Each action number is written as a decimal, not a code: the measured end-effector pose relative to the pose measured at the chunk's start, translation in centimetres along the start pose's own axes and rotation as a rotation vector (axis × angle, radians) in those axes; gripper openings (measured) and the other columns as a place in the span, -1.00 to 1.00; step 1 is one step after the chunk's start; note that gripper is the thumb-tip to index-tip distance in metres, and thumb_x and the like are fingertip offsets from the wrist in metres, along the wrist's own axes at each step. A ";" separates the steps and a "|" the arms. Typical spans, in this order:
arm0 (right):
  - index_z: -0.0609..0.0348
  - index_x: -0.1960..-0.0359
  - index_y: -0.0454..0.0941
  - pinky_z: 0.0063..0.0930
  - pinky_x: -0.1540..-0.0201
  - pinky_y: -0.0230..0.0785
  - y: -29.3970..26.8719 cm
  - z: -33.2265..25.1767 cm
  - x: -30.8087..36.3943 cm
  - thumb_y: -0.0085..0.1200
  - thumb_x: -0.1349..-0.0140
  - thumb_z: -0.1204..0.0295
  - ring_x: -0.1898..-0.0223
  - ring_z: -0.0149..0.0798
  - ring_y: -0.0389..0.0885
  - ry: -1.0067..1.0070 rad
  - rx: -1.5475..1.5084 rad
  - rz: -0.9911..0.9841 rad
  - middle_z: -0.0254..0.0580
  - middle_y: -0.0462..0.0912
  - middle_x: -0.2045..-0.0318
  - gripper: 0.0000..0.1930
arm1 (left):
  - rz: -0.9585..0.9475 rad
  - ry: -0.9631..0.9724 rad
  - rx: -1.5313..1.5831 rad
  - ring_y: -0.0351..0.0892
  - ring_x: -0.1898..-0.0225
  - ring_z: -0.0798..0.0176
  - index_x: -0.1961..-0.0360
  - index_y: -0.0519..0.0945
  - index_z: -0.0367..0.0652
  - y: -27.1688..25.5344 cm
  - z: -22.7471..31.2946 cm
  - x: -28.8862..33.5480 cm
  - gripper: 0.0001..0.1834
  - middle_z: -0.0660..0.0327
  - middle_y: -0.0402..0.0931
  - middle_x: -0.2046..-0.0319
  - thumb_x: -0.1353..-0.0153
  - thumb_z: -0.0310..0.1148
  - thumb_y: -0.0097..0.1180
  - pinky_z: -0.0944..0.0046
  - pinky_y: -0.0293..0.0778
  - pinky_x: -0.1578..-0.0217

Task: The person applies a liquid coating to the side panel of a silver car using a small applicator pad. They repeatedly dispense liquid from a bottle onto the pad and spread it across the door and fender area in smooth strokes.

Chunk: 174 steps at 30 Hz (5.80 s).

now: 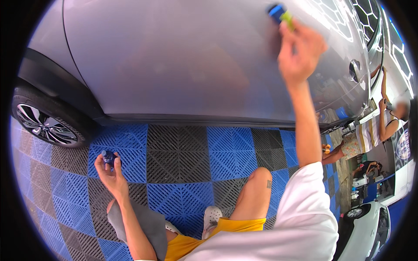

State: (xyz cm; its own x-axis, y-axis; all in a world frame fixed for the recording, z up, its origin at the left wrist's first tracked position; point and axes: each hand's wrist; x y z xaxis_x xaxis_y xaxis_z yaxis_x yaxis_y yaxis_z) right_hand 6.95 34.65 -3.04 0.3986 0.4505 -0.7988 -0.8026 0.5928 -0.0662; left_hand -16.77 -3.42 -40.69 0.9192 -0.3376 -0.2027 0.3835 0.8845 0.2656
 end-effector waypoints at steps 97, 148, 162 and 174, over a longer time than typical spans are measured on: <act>0.35 -0.25 0.55 -0.25 -0.18 0.61 -12.7 -35.2 17.0 0.03 -0.53 0.52 -0.01 -0.16 0.74 2.652 -2.431 0.155 0.03 0.73 -0.01 -0.67 | -0.877 0.746 -1.300 0.59 -0.10 0.11 -0.12 0.69 -0.08 11.3 16.8 4.0 -0.49 0.28 0.62 -0.07 -0.06 -0.42 0.29 0.15 0.56 -0.04; 0.12 0.06 0.71 -0.21 0.04 0.37 -6.9 -7.7 9.8 0.44 -0.13 0.60 0.07 -0.16 0.69 0.115 -0.149 -0.260 -0.17 0.75 -0.02 -0.68 | -0.055 -0.259 -0.255 0.64 -0.13 0.02 -0.45 0.24 -0.30 -2.4 22.3 7.6 -0.20 -0.01 0.49 -0.15 -0.35 -0.24 0.40 -0.02 0.65 -0.11; 0.09 0.11 0.78 -0.41 -0.12 0.39 -6.8 4.9 -5.7 0.36 -0.14 0.61 0.12 -0.29 0.74 0.024 -0.118 -0.111 -0.31 0.82 0.09 -0.74 | -0.121 -0.270 -0.429 0.61 -0.21 0.02 -0.43 0.36 -0.44 -3.8 26.8 8.2 -0.32 -0.11 0.58 -0.21 -0.34 -0.55 0.35 0.05 0.48 -0.30; 0.07 0.14 0.79 -0.38 -0.08 0.40 -4.0 2.5 -1.0 0.43 -0.16 0.57 0.09 -0.27 0.73 -0.030 -0.036 -0.136 -0.32 0.81 0.07 -0.77 | -0.171 -0.237 -0.361 0.65 -0.13 -0.01 -0.32 0.43 -0.42 -4.9 26.1 7.6 -0.39 -0.13 0.61 -0.15 -0.37 -0.36 0.39 -0.01 0.60 -0.15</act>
State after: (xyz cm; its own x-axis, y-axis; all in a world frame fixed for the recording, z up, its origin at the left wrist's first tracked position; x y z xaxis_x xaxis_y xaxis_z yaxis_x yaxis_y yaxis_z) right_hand 10.90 33.51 -0.44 0.5174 0.3877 -0.7629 -0.7553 0.6259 -0.1942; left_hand -9.32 -18.73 -18.93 0.8565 -0.5158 0.0176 0.5145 0.8508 -0.1069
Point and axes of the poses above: each hand's wrist, its own x-axis away from the middle knuckle, its own y-axis out of the palm, z = x × y
